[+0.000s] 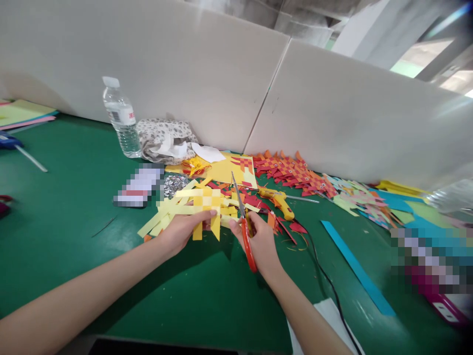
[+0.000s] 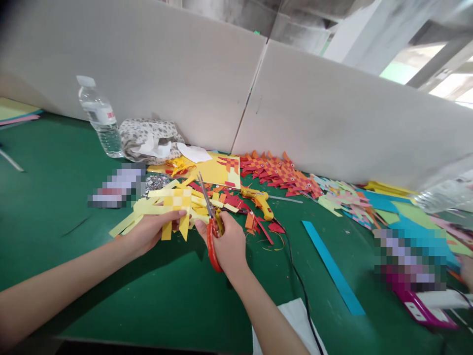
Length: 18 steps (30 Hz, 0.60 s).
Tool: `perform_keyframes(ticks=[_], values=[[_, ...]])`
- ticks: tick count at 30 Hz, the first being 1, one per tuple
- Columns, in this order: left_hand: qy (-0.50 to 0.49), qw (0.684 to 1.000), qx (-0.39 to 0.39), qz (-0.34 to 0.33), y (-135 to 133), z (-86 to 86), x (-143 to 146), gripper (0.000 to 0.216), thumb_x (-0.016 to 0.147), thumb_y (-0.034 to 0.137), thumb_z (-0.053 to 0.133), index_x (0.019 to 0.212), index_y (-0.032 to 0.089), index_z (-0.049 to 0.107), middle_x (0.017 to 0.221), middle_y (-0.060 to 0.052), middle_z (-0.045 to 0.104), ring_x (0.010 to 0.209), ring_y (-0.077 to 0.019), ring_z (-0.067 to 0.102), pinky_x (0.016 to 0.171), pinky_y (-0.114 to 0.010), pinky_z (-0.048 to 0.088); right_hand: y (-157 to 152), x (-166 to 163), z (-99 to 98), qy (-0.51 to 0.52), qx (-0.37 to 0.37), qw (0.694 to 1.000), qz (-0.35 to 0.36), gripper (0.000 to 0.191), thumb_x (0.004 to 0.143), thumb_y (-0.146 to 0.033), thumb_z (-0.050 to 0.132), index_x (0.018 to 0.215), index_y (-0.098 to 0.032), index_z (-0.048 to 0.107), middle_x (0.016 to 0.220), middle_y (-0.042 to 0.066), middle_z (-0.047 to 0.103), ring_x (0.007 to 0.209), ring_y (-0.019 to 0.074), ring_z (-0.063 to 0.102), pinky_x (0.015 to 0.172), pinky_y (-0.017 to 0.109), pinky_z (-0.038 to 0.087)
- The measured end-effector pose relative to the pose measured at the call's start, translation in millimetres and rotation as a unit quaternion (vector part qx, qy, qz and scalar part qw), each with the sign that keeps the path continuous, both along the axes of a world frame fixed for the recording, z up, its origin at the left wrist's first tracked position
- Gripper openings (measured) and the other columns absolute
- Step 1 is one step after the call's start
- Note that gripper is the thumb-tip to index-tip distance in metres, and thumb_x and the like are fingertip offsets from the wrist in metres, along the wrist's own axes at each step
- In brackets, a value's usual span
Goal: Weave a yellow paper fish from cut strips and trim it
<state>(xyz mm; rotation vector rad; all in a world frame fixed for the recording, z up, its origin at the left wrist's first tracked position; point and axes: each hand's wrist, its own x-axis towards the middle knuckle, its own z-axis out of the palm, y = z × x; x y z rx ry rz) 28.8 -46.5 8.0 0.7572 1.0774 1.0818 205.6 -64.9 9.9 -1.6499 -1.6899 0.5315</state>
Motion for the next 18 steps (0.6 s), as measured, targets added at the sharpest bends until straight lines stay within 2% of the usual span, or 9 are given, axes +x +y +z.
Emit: perform_keyframes(ticks=[5,9,12,15,18], values=[[0.101,0.990,0.052,-0.078,-1.6,2.6,-2.2,0.022,0.056,0.030,0.078,0.062,0.017,0.061,0.059,0.003,0.061,0.051,-0.0110,0.054,0.049,-0.022,0.041,1.6,-1.5,4.2,0.170,-0.031,0.985,0.008,0.027,0.072,-0.045,0.061,0.074,-0.020,0.050,0.058,-0.005,0.048,0.050,0.0099,0.043,0.049,0.023,0.037],[0.167,0.974,0.073,-0.132,-2.9,0.8,-3.2,0.022,0.055,0.030,0.077,0.053,0.018,0.059,0.048,0.005,0.053,0.041,-0.0088,0.045,0.040,-0.020,0.032,2.8,-2.5,7.1,0.326,-0.072,0.942,0.026,0.029,0.067,-0.042,0.067,0.074,-0.020,0.050,0.056,-0.005,0.049,0.049,0.0103,0.049,0.049,0.024,0.042],[0.180,0.966,0.094,-0.162,-1.2,-3.8,-4.7,0.023,0.054,0.032,0.078,0.052,0.018,0.059,0.047,0.006,0.050,0.041,-0.0092,0.044,0.040,-0.020,0.031,4.0,-2.0,7.2,0.385,-0.087,0.918,0.034,0.032,0.059,-0.033,0.075,0.073,-0.020,0.050,0.064,-0.004,0.056,0.053,0.0102,0.053,0.052,0.024,0.047],[0.162,0.968,0.103,-0.161,2.6,-4.3,-6.1,0.023,0.052,0.030,0.079,0.061,0.018,0.062,0.057,0.003,0.057,0.050,-0.0111,0.052,0.046,-0.020,0.038,5.2,-1.3,7.7,0.414,-0.088,0.906,0.026,0.034,0.054,-0.029,0.078,0.070,-0.019,0.050,0.067,-0.004,0.059,0.055,0.0099,0.054,0.054,0.024,0.048],[0.109,0.986,0.056,-0.109,6.4,0.5,-6.8,0.040,0.047,0.025,0.082,0.080,0.019,0.061,0.068,0.001,0.064,0.063,-0.0144,0.061,0.055,-0.022,0.045,5.9,-0.8,8.9,0.428,-0.083,0.900,0.019,0.031,0.056,-0.028,0.077,0.069,-0.019,0.050,0.066,-0.004,0.057,0.056,0.0094,0.055,0.055,0.023,0.049]])
